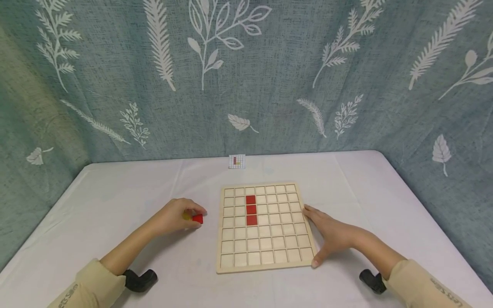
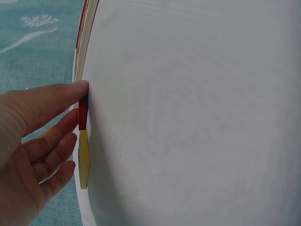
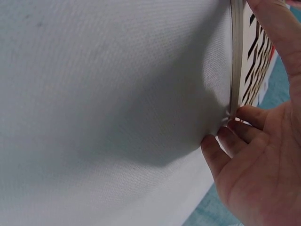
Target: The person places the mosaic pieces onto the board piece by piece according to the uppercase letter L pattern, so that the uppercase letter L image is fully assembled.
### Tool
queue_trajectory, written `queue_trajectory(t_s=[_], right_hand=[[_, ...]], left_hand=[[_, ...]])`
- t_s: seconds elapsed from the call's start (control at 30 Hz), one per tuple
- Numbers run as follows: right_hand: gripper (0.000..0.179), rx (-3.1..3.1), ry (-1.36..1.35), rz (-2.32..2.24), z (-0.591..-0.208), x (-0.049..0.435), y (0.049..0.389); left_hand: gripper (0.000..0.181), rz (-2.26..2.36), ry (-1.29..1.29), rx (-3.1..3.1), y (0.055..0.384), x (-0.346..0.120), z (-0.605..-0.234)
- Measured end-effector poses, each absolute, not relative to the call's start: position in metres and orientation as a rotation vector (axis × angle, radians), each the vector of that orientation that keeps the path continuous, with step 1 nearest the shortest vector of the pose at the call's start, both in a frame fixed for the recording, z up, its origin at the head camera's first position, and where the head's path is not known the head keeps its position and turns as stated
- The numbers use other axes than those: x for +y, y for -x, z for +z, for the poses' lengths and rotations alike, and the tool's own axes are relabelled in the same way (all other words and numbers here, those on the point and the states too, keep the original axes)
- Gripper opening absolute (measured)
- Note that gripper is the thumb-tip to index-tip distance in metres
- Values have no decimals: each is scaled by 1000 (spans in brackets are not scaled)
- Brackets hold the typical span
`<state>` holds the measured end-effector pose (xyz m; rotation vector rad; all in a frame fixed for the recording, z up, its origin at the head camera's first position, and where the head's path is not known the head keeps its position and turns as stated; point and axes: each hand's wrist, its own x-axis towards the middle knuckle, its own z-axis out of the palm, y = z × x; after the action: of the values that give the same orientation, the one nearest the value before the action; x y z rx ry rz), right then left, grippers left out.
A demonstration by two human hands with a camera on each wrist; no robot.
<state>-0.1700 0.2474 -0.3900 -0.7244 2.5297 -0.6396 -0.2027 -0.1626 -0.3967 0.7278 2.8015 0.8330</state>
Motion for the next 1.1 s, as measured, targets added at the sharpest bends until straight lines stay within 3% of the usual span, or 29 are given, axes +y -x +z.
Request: queue_trajectory(t_s=[0.47, 1.1], right_hand=[[130, 2541, 753, -639, -391, 248, 170], [129, 2533, 743, -664, -392, 247, 170]], left_hand=[[27, 718, -472, 2874, 200, -160, -397], [22, 802, -522, 2851, 198, -159, -399]])
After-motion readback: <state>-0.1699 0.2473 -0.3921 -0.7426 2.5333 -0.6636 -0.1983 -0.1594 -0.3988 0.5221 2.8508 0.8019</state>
